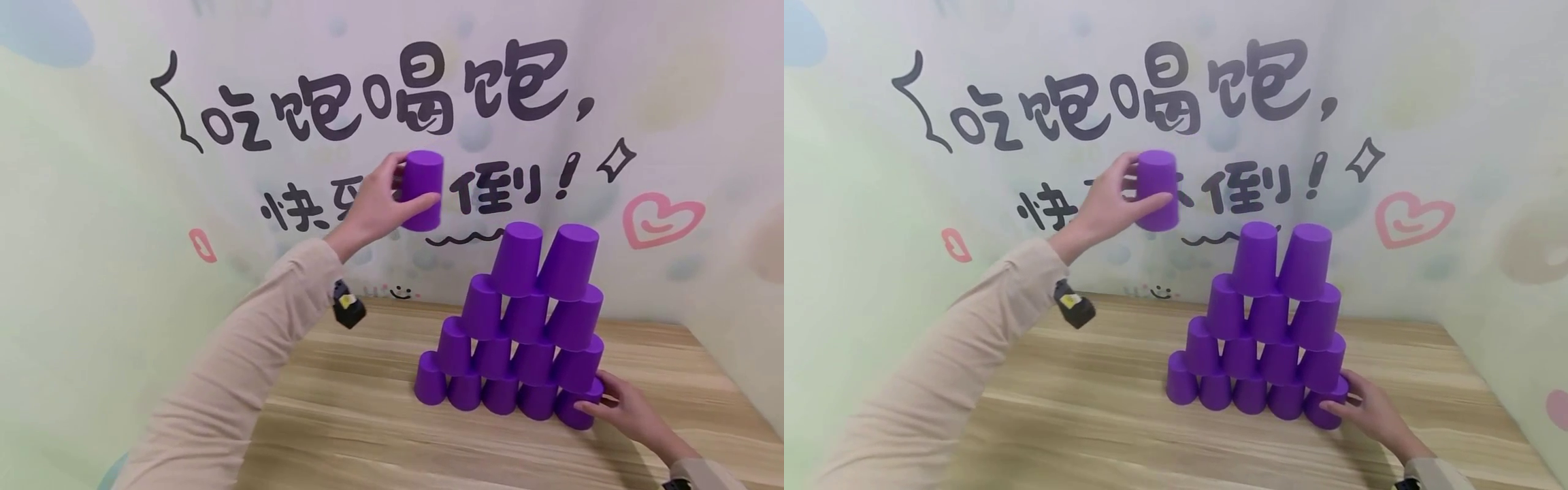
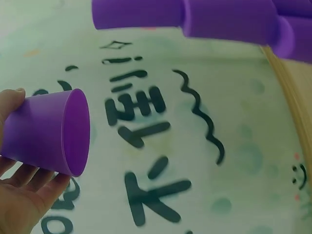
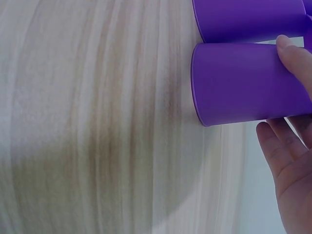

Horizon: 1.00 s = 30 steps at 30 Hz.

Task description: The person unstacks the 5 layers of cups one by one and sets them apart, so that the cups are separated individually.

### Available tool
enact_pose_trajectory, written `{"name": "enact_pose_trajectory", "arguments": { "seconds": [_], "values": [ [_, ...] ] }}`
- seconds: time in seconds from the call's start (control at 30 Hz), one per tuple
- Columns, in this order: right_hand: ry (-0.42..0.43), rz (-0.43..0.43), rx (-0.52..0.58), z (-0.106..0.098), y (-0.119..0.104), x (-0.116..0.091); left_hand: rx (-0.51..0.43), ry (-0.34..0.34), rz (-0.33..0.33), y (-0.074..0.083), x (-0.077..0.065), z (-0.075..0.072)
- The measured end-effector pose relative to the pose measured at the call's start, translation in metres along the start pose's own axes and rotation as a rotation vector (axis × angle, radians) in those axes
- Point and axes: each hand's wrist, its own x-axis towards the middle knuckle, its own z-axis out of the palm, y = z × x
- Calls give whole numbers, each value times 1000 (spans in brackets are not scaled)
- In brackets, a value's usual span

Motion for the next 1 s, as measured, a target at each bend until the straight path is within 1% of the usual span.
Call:
{"name": "enact_pose_trajectory", "arguments": {
  "seconds": [0.1, 0.17, 0.23, 0.37, 0.57, 0.7, 0.83, 0.93, 1.0],
  "values": [
    [-9, 11, -13, 1, 0, -1, 40, 4, -48, -19, -15, -14],
    [-12, 14, -13, 1, 1, -2, 53, 5, -83, -35, -27, -22],
    [-12, -1, -5, 1, 1, -3, 68, 1, -117, -52, -41, -28],
    [4, -30, 16, 1, 1, -3, 85, 14, -186, -88, -67, -37],
    [3, -36, 7, 0, 1, 0, 72, 94, -290, -140, -100, -48],
    [0, -34, -5, 1, 0, 1, 77, 154, -348, -177, -120, -52],
    [8, -52, 14, 1, 1, 1, 77, 190, -386, -212, -137, -52],
    [14, -67, 34, 1, 2, 0, 90, 204, -416, -233, -149, -49],
    [18, -67, 33, 0, 3, 0, 97, 214, -437, -244, -157, -46]
  ]
}}
